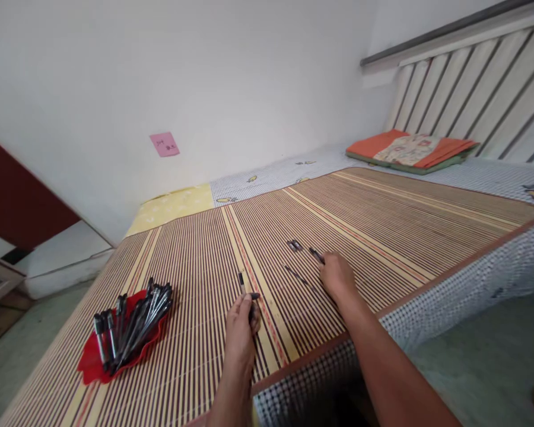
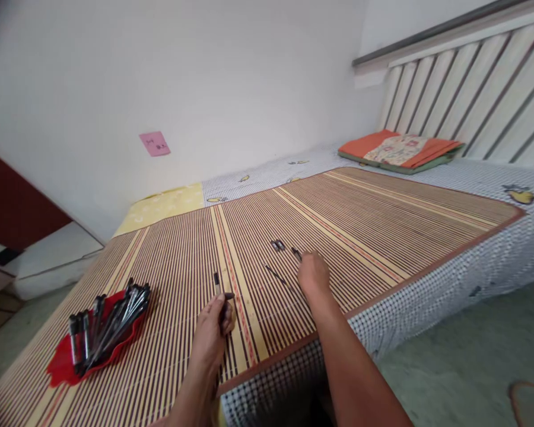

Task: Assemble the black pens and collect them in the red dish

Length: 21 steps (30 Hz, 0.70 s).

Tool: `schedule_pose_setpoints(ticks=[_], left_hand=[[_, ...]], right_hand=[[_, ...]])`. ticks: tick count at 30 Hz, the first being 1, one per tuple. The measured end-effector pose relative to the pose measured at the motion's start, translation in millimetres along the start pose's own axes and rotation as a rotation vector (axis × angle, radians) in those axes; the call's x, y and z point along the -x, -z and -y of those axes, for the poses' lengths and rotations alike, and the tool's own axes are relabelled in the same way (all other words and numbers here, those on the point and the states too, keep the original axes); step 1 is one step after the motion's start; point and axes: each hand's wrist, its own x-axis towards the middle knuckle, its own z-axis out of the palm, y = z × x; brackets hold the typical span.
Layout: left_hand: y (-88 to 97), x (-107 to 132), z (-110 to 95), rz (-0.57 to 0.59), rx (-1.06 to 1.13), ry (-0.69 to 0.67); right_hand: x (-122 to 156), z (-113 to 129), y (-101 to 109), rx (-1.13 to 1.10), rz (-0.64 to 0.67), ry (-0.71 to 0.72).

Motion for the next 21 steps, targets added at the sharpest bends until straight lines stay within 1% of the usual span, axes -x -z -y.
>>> schedule_pose_setpoints(ticks=[5, 9, 13, 15, 19, 21], left_hand=[[0.3, -2.3, 1.4, -0.039, 0.027, -0.013], [0.9, -1.9, 1.4, -0.031, 0.01, -0.007], [1.0, -0.4, 1.2, -0.026, 0.008, -0.02], [1.0, -0.3, 1.8, -0.027, 0.009, -0.023], [1.3, -1.1, 3.6, -0.045, 0.025, -0.02], [1.4, -0.5, 3.1, -0.052, 0.026, -0.019]], right_hand=[[9.8, 13.2, -6.1, -0.066, 0.048, 0.062], [9.7, 22.4, -12.0, -0.121, 0.062, 0.137], [10.0, 29.4, -7.1, -0.144, 0.015, 0.151], [12.5, 32.7, -3.2, -0.144, 0.011, 0.166], [20.0, 40.7, 0.5, -0.055, 0.133, 0.188], [23.4, 44.9, 0.7, 0.001, 0.172, 0.186]])
